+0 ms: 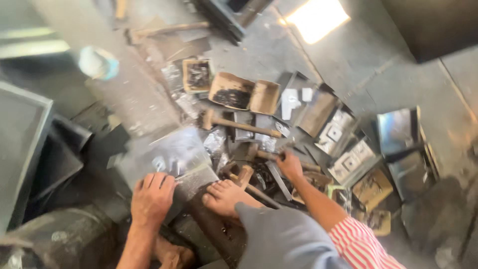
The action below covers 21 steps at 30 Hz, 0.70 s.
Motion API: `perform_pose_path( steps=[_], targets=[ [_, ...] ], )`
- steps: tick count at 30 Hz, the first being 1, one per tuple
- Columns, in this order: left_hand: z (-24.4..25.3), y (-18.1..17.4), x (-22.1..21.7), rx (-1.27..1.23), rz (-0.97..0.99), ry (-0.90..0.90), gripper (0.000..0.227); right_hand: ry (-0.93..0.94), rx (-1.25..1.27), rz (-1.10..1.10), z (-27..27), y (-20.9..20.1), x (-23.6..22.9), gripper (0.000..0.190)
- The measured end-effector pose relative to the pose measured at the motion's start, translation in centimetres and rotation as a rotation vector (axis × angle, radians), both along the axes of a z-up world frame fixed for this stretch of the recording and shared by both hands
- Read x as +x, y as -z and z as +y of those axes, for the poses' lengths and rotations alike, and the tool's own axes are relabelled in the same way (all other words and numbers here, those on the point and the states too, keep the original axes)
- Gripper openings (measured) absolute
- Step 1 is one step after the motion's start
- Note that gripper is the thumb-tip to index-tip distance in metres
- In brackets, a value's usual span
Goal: The person sits on the floor and assembles small metal brackets onto a larger metal frame using a hammer. They repeatedly position the brackets, strike them into place, and adjust the assembly.
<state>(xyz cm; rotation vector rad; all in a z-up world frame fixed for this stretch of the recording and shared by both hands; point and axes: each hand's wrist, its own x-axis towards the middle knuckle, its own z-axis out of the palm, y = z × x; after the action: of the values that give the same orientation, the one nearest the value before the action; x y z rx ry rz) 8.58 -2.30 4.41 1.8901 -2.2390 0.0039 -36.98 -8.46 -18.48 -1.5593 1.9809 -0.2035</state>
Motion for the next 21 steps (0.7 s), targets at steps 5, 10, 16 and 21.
perform_pose_path(
  steps=[5,10,16,21],
  targets=[
    [-1.6,2.2,-4.2,0.119,0.199,-0.2,0.018,-0.031,-0.174,0.14,-3.4,0.1,-1.3,0.042],
    [-6.7,2.0,-5.5,0.123,0.278,-0.354,0.021,-0.282,0.004,0.378,-6.2,1.0,-0.2,0.034],
    [-8.8,0.5,-3.0,0.087,0.43,-0.557,0.028,-0.309,-0.143,0.311,-6.8,-0.9,-0.3,0.032],
    [-3.6,1.1,3.2,-0.096,0.545,-0.541,0.047,-0.149,-0.219,0.072,-4.2,-4.6,0.0,0.027]
  ],
)
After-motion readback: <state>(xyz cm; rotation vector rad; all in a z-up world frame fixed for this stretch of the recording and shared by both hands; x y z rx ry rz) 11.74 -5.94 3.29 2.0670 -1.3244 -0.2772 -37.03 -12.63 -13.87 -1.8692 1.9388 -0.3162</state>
